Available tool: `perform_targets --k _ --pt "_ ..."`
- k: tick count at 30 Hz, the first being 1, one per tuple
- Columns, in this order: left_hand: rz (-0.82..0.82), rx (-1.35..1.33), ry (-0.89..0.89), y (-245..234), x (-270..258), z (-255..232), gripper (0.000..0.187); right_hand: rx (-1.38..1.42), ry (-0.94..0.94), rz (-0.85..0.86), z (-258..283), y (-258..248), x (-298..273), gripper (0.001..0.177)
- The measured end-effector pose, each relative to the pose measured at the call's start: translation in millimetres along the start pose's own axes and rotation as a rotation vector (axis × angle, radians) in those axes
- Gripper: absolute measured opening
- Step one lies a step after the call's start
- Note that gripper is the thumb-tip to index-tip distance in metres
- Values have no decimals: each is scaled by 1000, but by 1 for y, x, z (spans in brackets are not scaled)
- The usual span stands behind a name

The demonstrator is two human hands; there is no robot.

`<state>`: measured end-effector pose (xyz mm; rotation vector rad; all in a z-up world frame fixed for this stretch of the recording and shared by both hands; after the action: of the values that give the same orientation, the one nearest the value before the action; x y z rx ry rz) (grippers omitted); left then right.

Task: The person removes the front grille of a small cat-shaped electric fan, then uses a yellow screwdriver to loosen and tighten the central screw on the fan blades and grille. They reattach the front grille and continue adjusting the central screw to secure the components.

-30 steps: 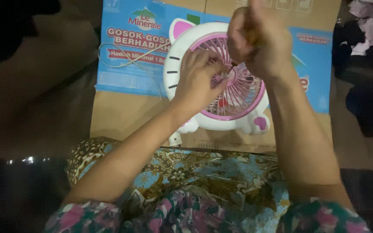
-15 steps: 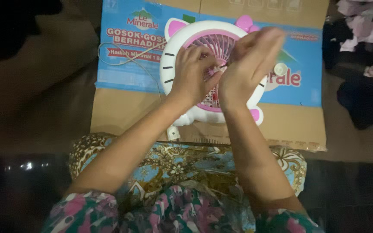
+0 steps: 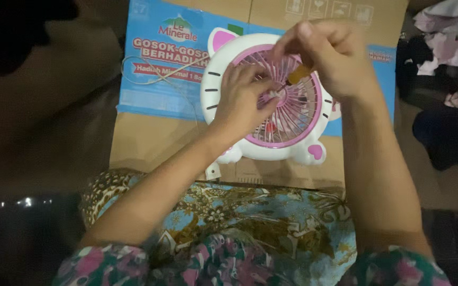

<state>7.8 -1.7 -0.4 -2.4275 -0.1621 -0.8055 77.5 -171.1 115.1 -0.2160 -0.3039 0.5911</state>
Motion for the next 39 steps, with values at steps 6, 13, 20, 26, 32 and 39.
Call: perform_targets --k 6,13,20,26,32,39 --pt "29 7 -52 -8 2 -5 25 340 -88 -88 -15 -9 -6 62" --pt "43 -47 -100 -14 2 -9 24 423 -56 -157 -24 -9 -19 62" --pt "45 -38 -103 -14 4 -10 19 419 -13 -155 -22 3 -15 62" --pt "29 -33 -90 -11 5 -10 20 424 23 -161 -21 13 -13 63" --pt "17 -23 -61 -12 6 -10 17 423 52 -138 -22 12 -9 63" --pt "4 -38 -49 -12 6 -12 17 447 76 13 -22 7 -2 64"
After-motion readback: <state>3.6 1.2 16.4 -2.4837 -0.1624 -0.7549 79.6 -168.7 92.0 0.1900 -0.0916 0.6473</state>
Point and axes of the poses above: each hand's wrist, its own x-axis towards the middle knuckle, its own y-axis out of the palm, z = x × y, the point moved 1 cm from there along x, towards the middle knuckle, and after that the axes turned 3 degrees about -z, right-handed, at the moved point
